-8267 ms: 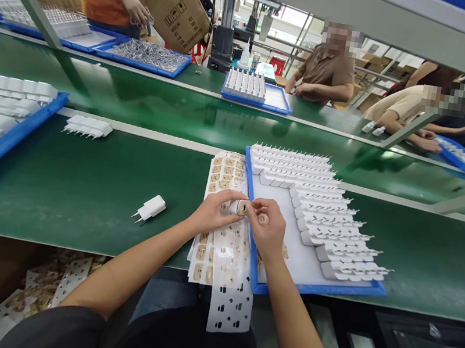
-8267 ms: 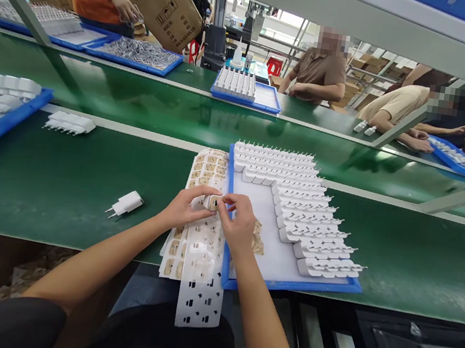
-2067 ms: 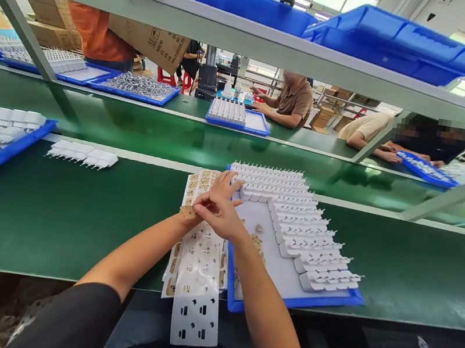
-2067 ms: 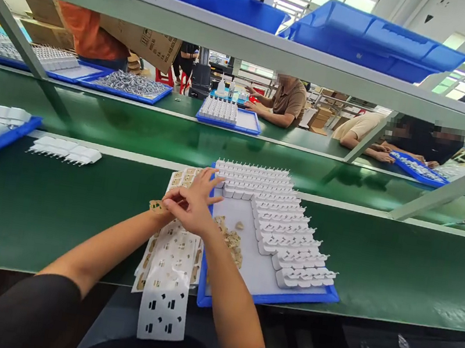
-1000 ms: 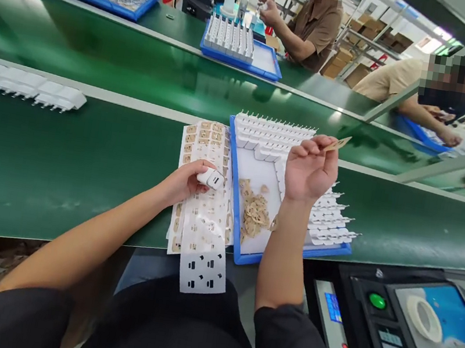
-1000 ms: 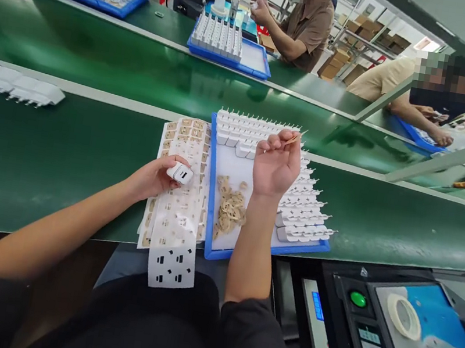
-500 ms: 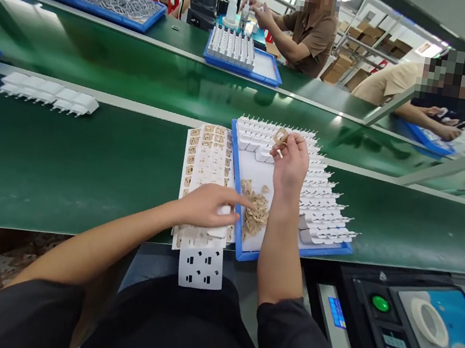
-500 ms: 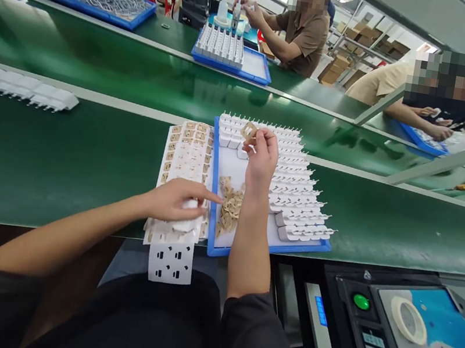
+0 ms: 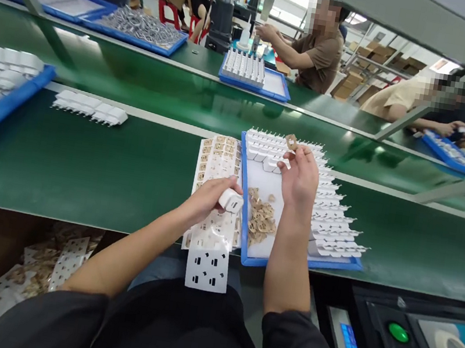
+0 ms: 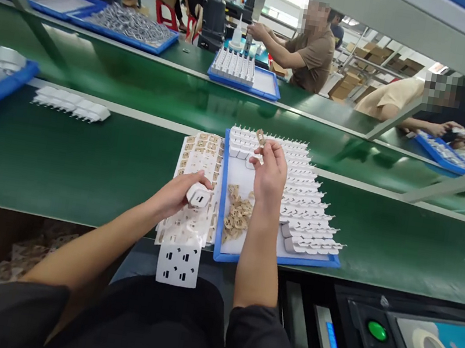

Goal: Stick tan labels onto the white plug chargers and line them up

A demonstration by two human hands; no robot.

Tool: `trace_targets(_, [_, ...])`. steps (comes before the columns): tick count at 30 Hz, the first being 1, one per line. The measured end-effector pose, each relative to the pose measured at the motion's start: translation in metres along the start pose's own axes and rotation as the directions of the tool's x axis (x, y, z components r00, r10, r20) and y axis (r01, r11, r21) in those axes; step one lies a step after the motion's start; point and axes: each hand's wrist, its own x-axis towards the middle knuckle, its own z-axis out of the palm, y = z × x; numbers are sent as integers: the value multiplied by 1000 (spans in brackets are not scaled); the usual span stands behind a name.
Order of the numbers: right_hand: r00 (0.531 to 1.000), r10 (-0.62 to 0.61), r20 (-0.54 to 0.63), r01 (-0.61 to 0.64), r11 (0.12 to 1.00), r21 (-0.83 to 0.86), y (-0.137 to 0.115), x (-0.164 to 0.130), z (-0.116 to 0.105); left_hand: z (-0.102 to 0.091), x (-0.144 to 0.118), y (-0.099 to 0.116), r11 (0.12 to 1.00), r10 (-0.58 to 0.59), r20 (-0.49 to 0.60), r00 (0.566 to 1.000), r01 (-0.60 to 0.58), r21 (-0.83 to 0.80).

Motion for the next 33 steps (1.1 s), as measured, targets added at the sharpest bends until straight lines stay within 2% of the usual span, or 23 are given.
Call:
trace_targets(1, [997,-5,74,8,1000,-31,-4,-13,6,-5,-5,1,992,-31,-55,998,24,-127])
trace_targets(3, [971,-12,241,36,994,-98,-9,-45,16,-13,-18,2,959,-41,-122,992,5,-283])
trace_targets(5, [907,30,419,31,990,-137,-9,-84,24,-16,-29,1,937,-36,-151,988,-19,-348])
trace_targets(6, [883,59,466,22,986,-167,-6,-102,27,-15,-34,0,932,-38,-164,986,-24,-362])
trace_targets(7, [878,64,475,33,981,-192,-3,-119,29,-13,-38,-1,929,-39,-181,983,-31,-369])
trace_targets(10, [902,45,429,57,974,-221,8,-156,33,-3,-46,-8,928,-2,-250,968,-91,-361])
trace_targets(13, [933,26,359,52,978,-204,17,-170,34,7,-50,-19,934,118,-346,931,-223,-280])
trace_targets(17, [972,25,233,17,984,-178,26,-173,33,10,-55,-32,959,277,-379,883,-281,45])
trace_targets(20, [988,54,141,-38,993,-113,33,-174,36,6,-61,-36,888,440,-411,798,-319,331])
trace_targets(22, [990,104,98,-101,994,-31,36,-175,40,3,-66,-38,828,518,-383,764,-336,449])
trace_targets(24, [985,158,63,-161,986,41,37,-176,45,-1,-71,-40,799,540,-337,771,-343,494])
trace_targets(27, [975,223,6,-223,972,80,34,-177,50,-9,-78,-41,783,558,-240,794,-408,469])
trace_targets(29, [964,264,-18,-262,961,92,32,-177,51,-18,-81,-40,742,588,-64,806,-506,441])
trace_targets(30, [959,282,-23,-279,955,99,31,-176,51,-24,-83,-39,701,604,44,796,-556,446])
trace_targets(32, [950,311,-6,-309,946,101,29,-175,49,-34,-86,-36,589,631,198,750,-629,507])
trace_targets(33, [948,319,8,-319,943,94,29,-174,48,-38,-87,-34,527,653,224,723,-647,551])
